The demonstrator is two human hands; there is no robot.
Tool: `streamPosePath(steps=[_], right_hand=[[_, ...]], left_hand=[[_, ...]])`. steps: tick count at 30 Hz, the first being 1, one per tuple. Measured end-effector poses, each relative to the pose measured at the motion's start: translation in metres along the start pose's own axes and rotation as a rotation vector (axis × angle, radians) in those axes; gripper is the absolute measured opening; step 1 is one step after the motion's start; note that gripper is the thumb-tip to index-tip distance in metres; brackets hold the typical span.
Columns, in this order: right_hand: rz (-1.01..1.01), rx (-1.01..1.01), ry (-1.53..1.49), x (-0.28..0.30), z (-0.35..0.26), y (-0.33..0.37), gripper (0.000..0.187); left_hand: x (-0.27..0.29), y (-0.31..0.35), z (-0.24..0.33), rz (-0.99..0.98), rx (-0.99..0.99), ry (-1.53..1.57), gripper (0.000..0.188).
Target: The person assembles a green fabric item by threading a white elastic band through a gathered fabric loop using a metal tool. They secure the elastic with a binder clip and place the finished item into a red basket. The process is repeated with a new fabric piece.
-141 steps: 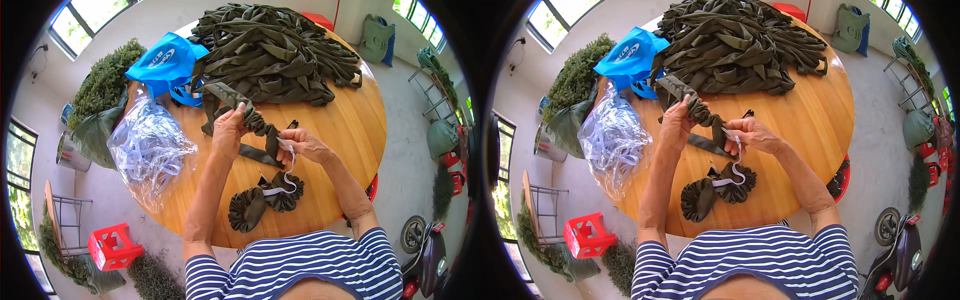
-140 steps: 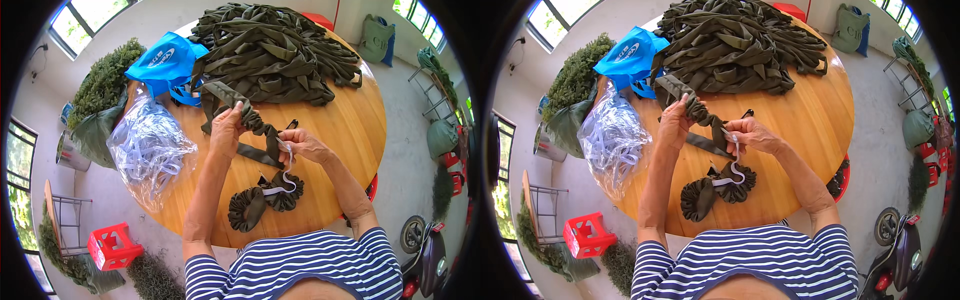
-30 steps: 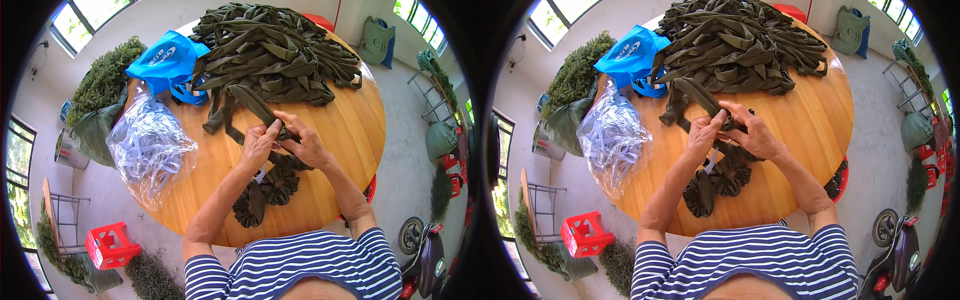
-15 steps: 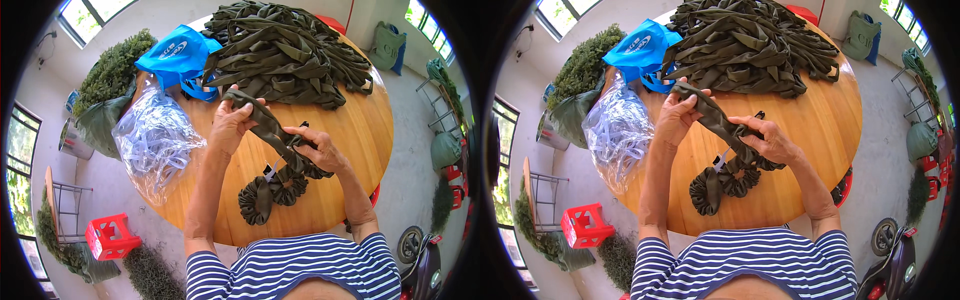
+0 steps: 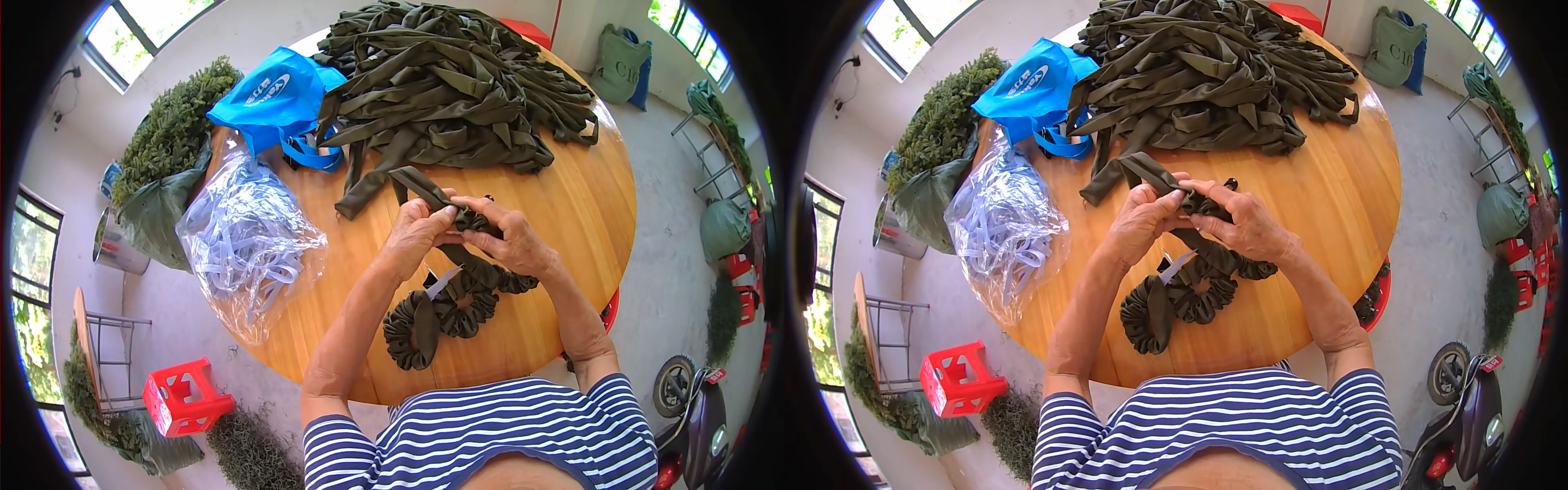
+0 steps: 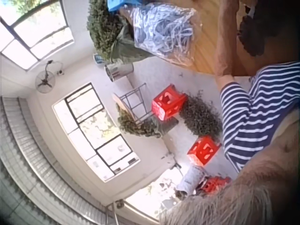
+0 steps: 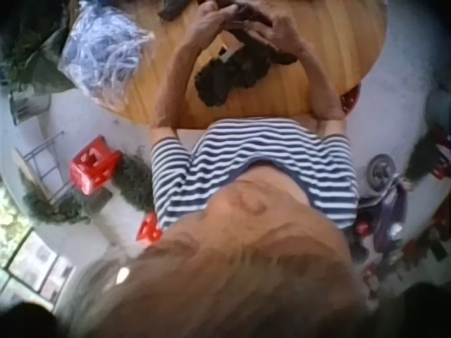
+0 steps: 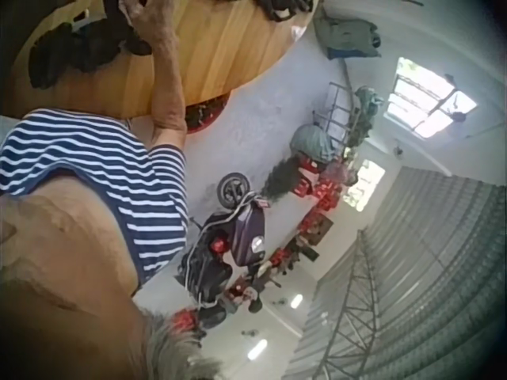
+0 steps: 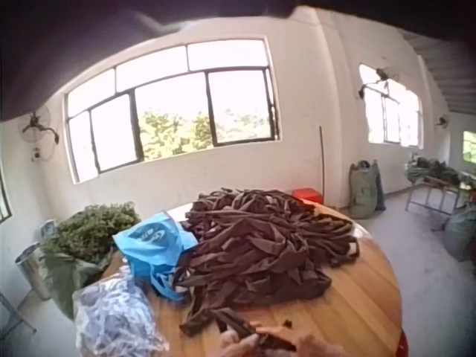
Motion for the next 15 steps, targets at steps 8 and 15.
streamPosePath(steps=[8, 15], right_hand=[[-0.018, 0.093, -0.012, 0.012, -0.016, 0.005, 0.032], [-0.062, -0.031, 0.02, 0.01, -0.007, 0.002, 0.031]], left_hand=[[0.031, 0.002, 0.034, -0.182, -0.082, 0.342, 0.039], [0.028, 0.0, 0.029, -0.082, -0.185, 0.225, 0.044]])
Point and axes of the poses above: each hand's wrist, its own y-axis away from the middle knuckle, its own x-axis out of the back of the hand, z = x × y, the point moved 7 cm from there along -y, towards the middle knuckle, and after that the axes turned 9 degrees about -y, right-handed, at the moved point
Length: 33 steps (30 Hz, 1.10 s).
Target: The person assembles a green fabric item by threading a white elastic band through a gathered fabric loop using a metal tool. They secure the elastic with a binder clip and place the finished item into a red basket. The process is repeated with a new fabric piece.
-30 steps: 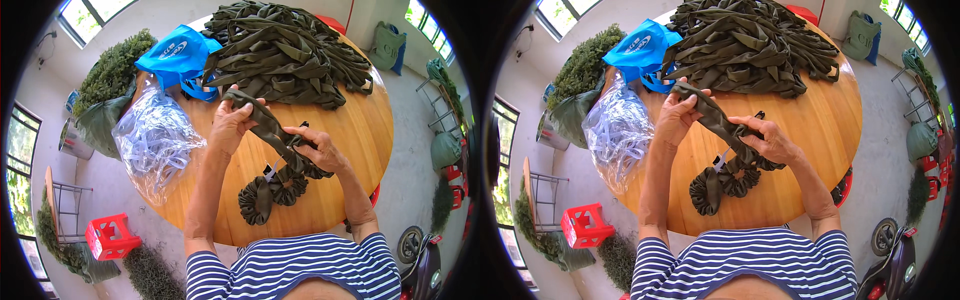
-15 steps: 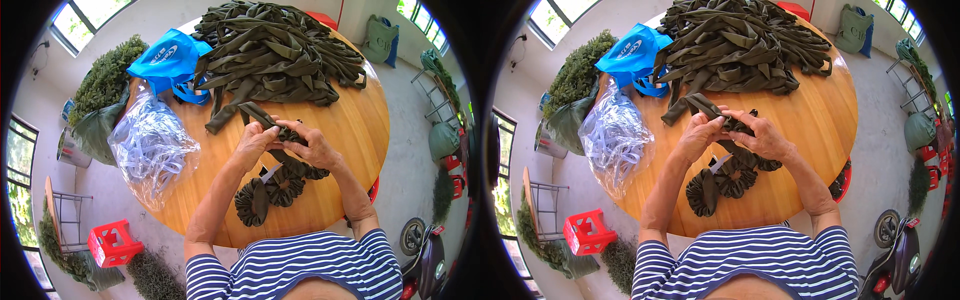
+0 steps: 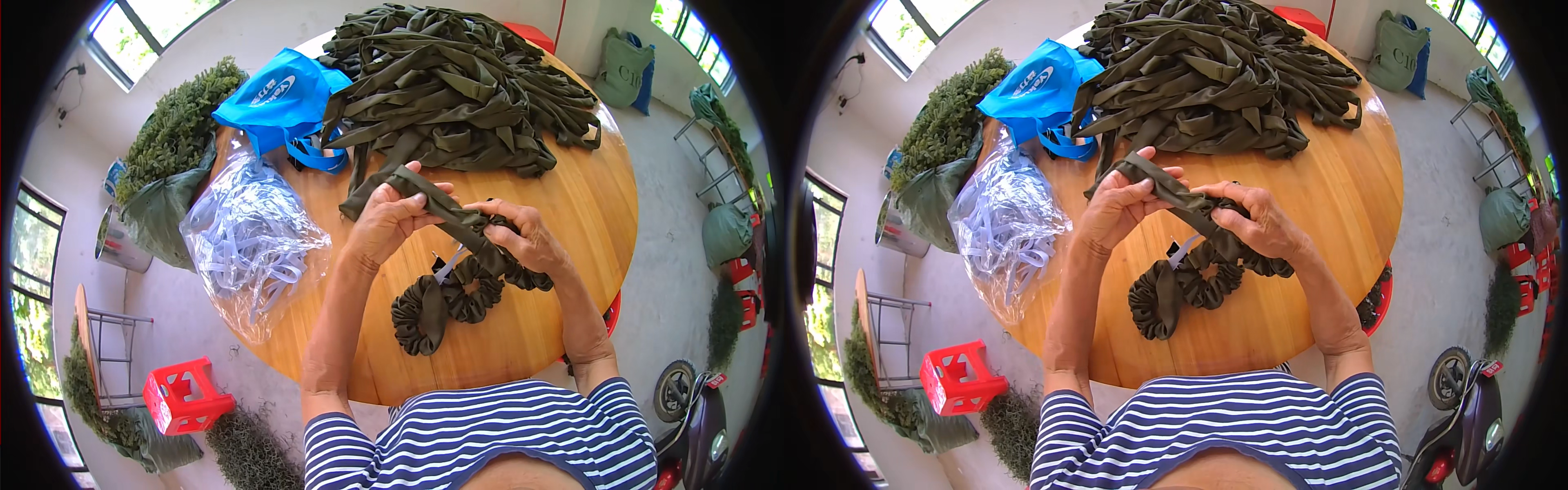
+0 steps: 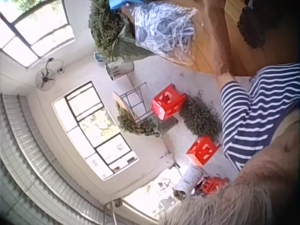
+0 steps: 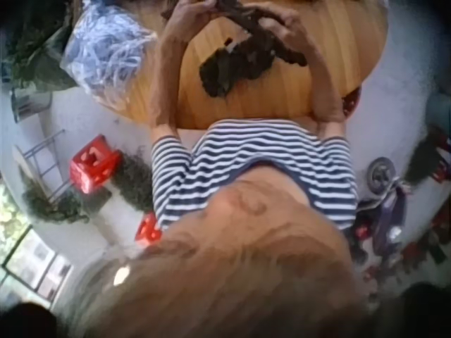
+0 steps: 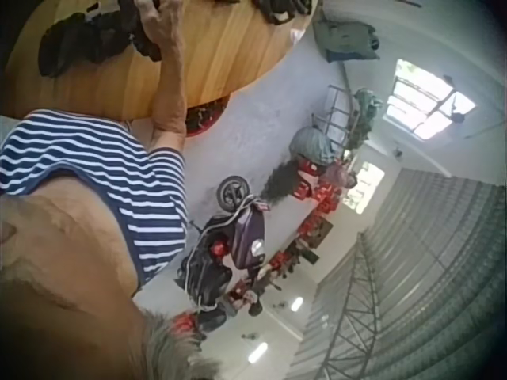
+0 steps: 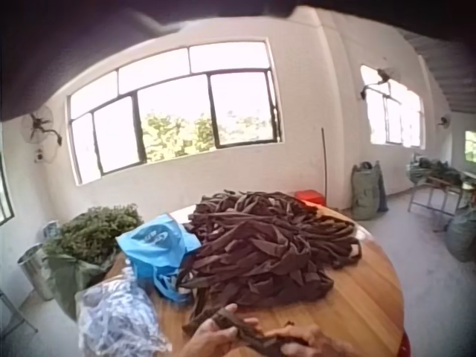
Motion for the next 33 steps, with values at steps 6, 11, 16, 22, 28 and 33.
streamPosePath(steps=[6, 11, 16, 22, 28, 33], right_hand=[[0.061, -0.056, -0.147, 0.0, 0.019, -0.002, 0.038], [0.062, -0.092, -0.065, -0.008, 0.007, -0.001, 0.036], [0.104, 0.151, 0.073, 0.001, -0.001, -0.001, 0.03], [0.063, 0.01, -0.1, 0.009, 0.003, 0.001, 0.028], [-0.015, -0.059, -0.098, 0.005, 0.007, -0.001, 0.029], [0.081, -0.056, 0.035, 0.002, 0.018, -0.002, 0.025]], left_hand=[[-0.015, 0.002, -0.027, 0.056, 0.095, -0.092, 0.046], [-0.013, 0.002, -0.037, -0.055, 0.19, -0.282, 0.043], [-0.031, 0.008, -0.032, -0.222, 0.267, -0.124, 0.042], [-0.012, 0.001, -0.006, -0.207, 0.109, 0.322, 0.045], [-0.012, 0.0, -0.011, -0.078, 0.04, 0.022, 0.045], [-0.017, 0.0, -0.025, 0.036, 0.03, 0.104, 0.043]])
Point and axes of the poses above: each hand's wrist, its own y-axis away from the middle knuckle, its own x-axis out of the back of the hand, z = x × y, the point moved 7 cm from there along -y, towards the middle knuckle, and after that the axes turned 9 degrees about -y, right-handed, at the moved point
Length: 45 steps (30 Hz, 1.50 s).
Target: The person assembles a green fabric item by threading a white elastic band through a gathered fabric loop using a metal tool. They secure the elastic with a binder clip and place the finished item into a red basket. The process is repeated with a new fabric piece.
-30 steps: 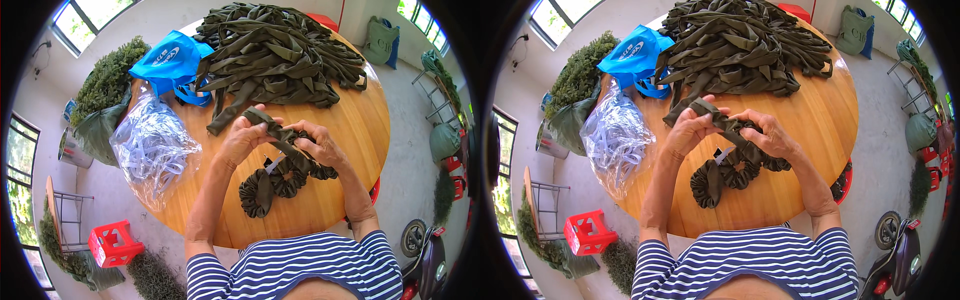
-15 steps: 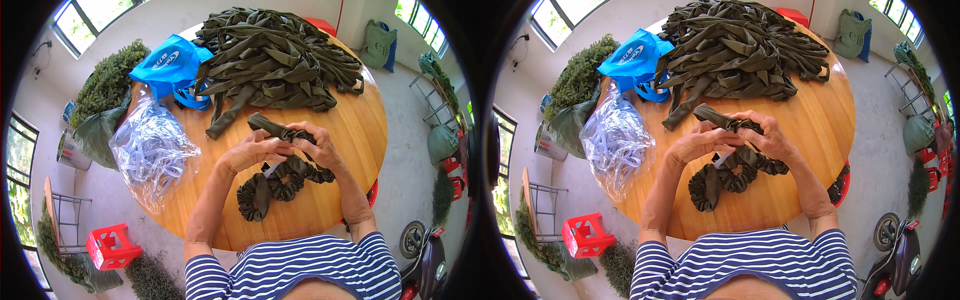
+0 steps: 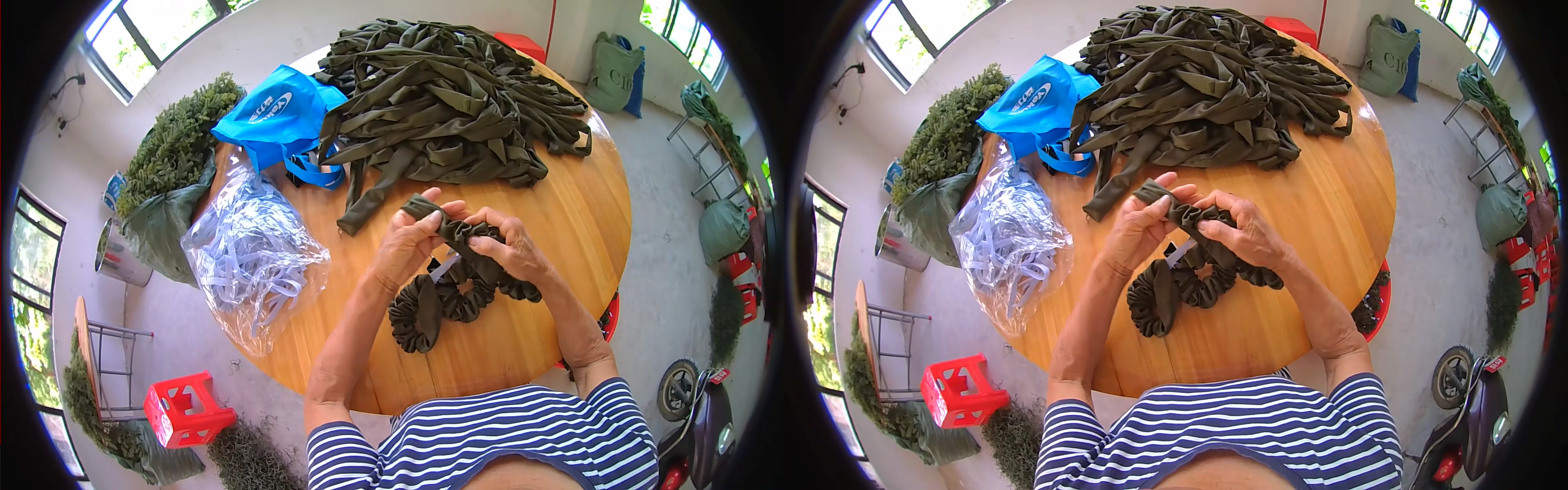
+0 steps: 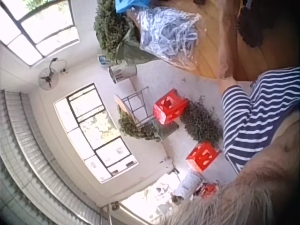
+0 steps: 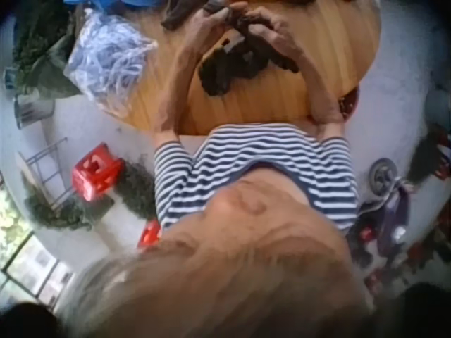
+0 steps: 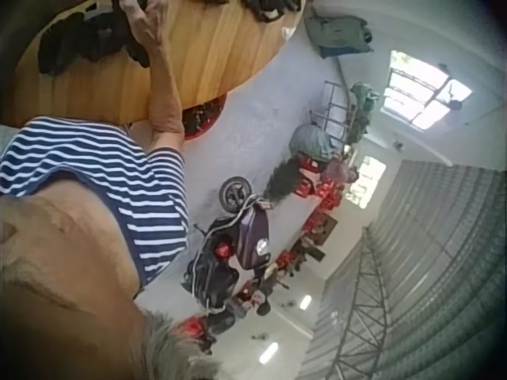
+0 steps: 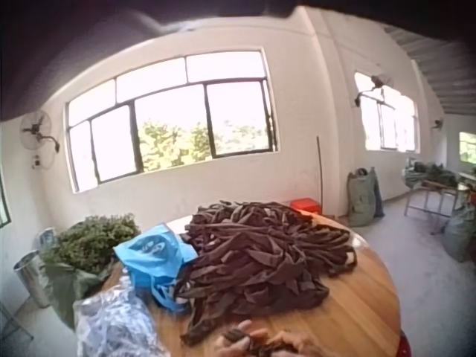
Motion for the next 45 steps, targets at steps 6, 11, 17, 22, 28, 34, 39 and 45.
streamPosePath(steps=[6, 11, 17, 22, 28, 34, 39, 45], right_hand=[[0.237, 0.18, -0.073, -0.01, -0.008, 0.003, 0.028], [0.179, 0.273, 0.27, -0.002, -0.017, 0.01, 0.029], [0.164, 0.19, 0.008, 0.012, -0.037, 0.015, 0.026], [0.034, 0.115, -0.089, -0.002, -0.044, 0.019, 0.027], [0.007, 0.119, -0.018, -0.016, -0.05, 0.024, 0.026], [0.14, 0.131, 0.13, -0.031, -0.041, 0.042, 0.025], [0.148, 0.356, 0.401, -0.045, -0.053, 0.06, 0.039], [0.024, 0.519, 0.573, -0.061, -0.064, 0.084, 0.038]], left_hand=[[-0.002, -0.002, -0.02, 0.092, -0.007, -0.028, 0.036], [-0.018, 0.006, -0.025, -0.199, 0.294, -0.072, 0.03], [-0.027, 0.012, 0.011, -0.27, 0.05, 0.043, 0.041], [-0.028, 0.03, 0.039, -0.165, -0.106, -0.035, 0.039], [-0.024, 0.048, 0.018, 0.049, -0.092, -0.222, 0.044], [-0.03, 0.06, 0.004, 0.14, -0.142, -0.48, 0.052], [-0.037, 0.071, -0.003, 0.074, -0.033, -0.233, 0.046], [-0.03, 0.098, -0.013, 0.116, 0.034, 0.248, 0.038]])
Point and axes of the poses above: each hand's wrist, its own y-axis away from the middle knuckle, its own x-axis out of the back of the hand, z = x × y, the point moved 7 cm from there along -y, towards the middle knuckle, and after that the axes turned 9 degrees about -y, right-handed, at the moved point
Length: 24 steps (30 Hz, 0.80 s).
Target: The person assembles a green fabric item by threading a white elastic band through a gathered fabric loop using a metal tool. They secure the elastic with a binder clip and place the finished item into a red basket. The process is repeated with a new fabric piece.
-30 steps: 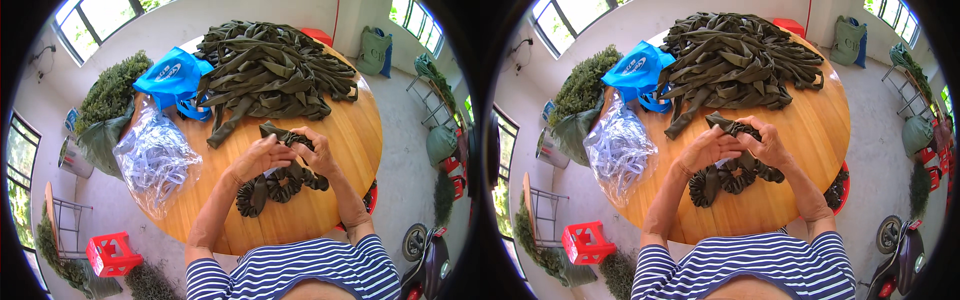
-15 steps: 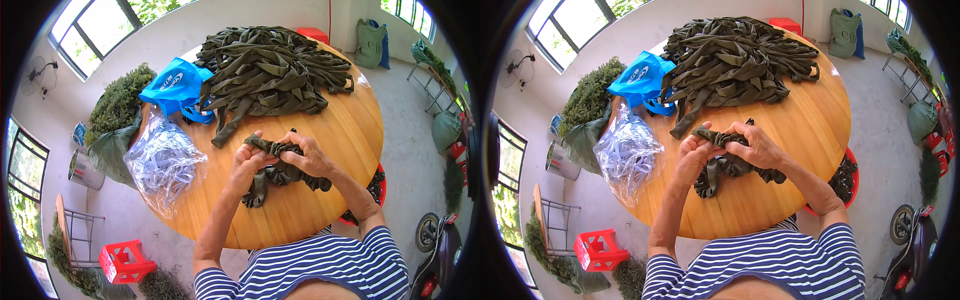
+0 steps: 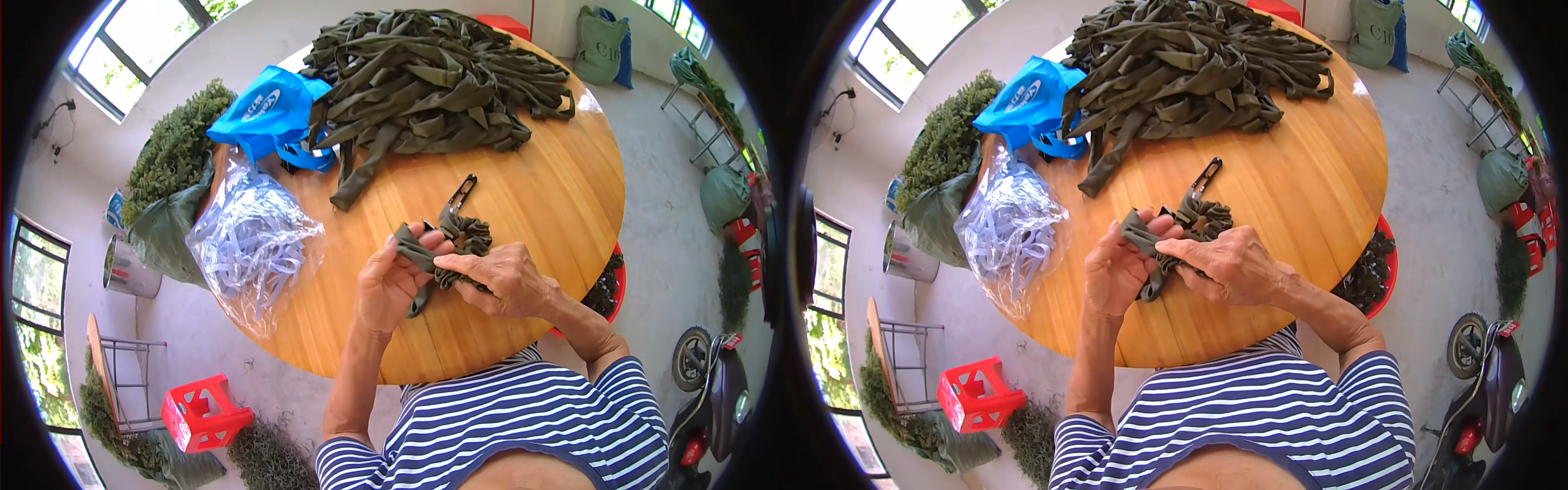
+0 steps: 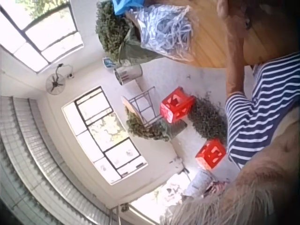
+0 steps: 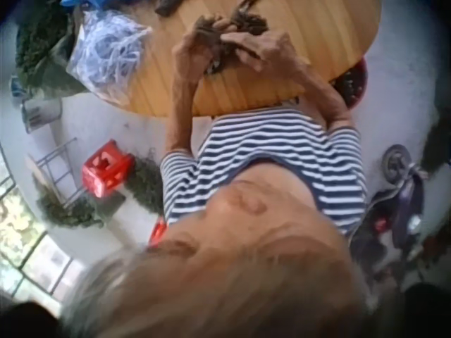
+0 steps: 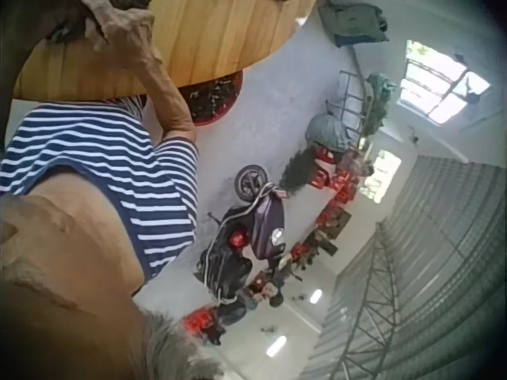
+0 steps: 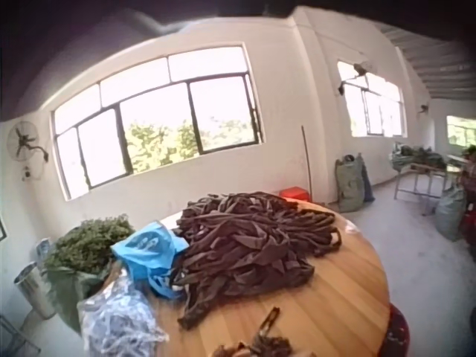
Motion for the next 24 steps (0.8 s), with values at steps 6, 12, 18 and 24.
streamPosePath(steps=[6, 12, 18, 24], right_hand=[[-0.048, -0.078, -0.029, -0.003, -0.004, 0.006, 0.042], [-0.024, -0.196, -0.099, -0.004, 0.007, 0.012, 0.038], [0.071, -0.305, -0.22, -0.015, 0.023, 0.013, 0.034], [0.084, -0.316, -0.208, -0.018, 0.026, 0.009, 0.036]], left_hand=[[0.003, 0.01, -0.001, 0.041, -0.133, -0.199, 0.046], [-0.008, 0.009, -0.008, -0.039, -0.159, -0.284, 0.053], [-0.003, 0.0, -0.021, 0.032, -0.196, -0.484, 0.051], [-0.005, -0.001, -0.012, -0.044, -0.112, -0.199, 0.029]])
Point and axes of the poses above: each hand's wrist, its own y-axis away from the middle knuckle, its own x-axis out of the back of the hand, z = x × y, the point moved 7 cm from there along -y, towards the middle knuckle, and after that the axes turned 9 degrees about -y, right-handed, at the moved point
